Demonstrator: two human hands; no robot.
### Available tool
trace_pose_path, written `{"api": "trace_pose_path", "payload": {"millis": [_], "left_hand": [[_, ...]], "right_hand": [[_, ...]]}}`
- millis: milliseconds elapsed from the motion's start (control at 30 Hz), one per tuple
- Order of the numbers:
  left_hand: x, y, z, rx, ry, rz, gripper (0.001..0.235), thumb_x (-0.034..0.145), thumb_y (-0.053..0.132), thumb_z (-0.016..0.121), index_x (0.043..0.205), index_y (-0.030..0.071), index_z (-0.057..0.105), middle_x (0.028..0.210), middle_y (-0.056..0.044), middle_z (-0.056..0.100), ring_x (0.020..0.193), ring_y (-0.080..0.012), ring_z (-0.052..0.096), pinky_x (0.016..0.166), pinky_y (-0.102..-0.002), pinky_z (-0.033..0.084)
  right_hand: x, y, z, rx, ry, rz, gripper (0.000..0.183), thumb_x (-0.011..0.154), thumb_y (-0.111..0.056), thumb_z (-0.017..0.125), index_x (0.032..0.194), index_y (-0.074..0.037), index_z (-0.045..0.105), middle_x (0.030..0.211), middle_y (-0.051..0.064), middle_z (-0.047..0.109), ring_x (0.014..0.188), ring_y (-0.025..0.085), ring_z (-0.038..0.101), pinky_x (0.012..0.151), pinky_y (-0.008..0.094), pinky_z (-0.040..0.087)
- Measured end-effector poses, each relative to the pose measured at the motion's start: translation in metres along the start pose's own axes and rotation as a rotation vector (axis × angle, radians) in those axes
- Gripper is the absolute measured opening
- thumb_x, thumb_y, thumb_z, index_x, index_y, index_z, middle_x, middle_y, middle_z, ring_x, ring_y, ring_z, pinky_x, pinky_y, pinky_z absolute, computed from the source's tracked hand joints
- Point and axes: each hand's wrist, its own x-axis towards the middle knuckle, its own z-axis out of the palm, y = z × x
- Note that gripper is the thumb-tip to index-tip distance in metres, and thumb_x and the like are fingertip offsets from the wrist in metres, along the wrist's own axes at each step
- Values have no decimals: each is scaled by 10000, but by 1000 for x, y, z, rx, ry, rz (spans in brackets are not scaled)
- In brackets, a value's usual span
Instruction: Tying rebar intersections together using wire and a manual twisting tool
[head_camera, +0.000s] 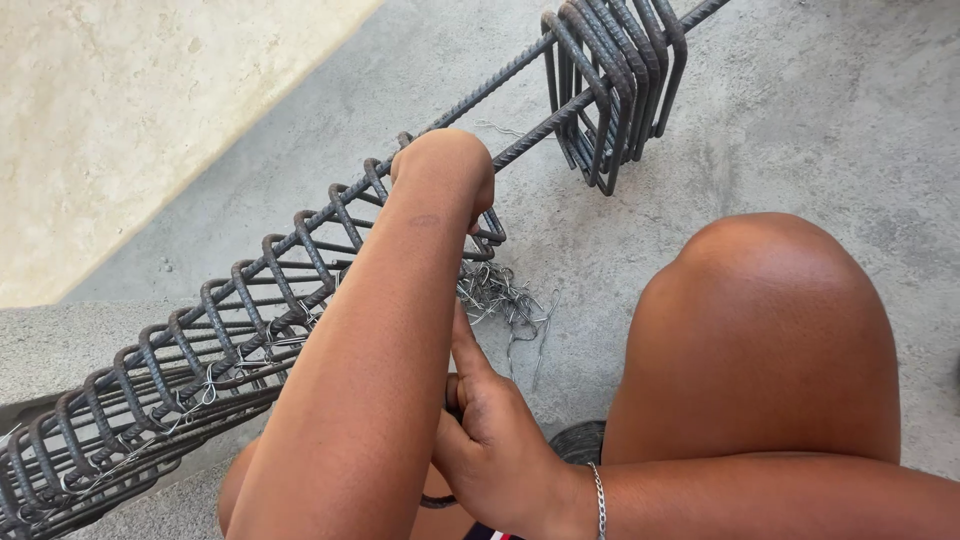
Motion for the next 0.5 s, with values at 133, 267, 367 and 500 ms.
{"api": "trace_pose_path", "payload": {"millis": [133, 267, 367, 500], "left_hand": [[-15, -15, 3, 65, -10, 37, 212, 857, 321, 754, 990, 185, 850, 1007, -15, 803, 878, -245, 740, 877, -431, 562], [-62, -39, -1, -224, 199, 186, 418, 954, 536, 681, 1180, 187, 725, 841, -86, 755, 710, -246, 706, 729, -418, 542], [-90, -69, 10, -414, 484, 330, 463, 937, 445, 681, 1343, 222, 674, 1030, -85, 779, 828, -264, 759, 778, -462, 576], [-118, -120, 55, -871, 846, 652, 409, 952, 309, 681, 1275, 61, 643, 1095, -135, 754, 958, -259, 731, 811, -396, 588]], "right_hand": [[0, 10, -9, -129, -4, 55, 910, 975, -98, 525, 1646, -67, -89, 805, 87, 624, 634, 88, 530, 517, 229, 413], [-8, 18, -16, -234, 40, -12, 831, 960, -76, 518, 1639, -22, 43, 844, 67, 652, 653, 88, 551, 556, 225, 441], [-20, 14, -20, -266, 75, -33, 810, 964, -70, 525, 1634, -45, 70, 859, 72, 653, 640, 98, 597, 516, 224, 479], [-21, -12, -27, -238, -8, -216, 734, 996, -43, 526, 1614, -29, 130, 867, 62, 625, 744, 138, 614, 703, 263, 511]]}}
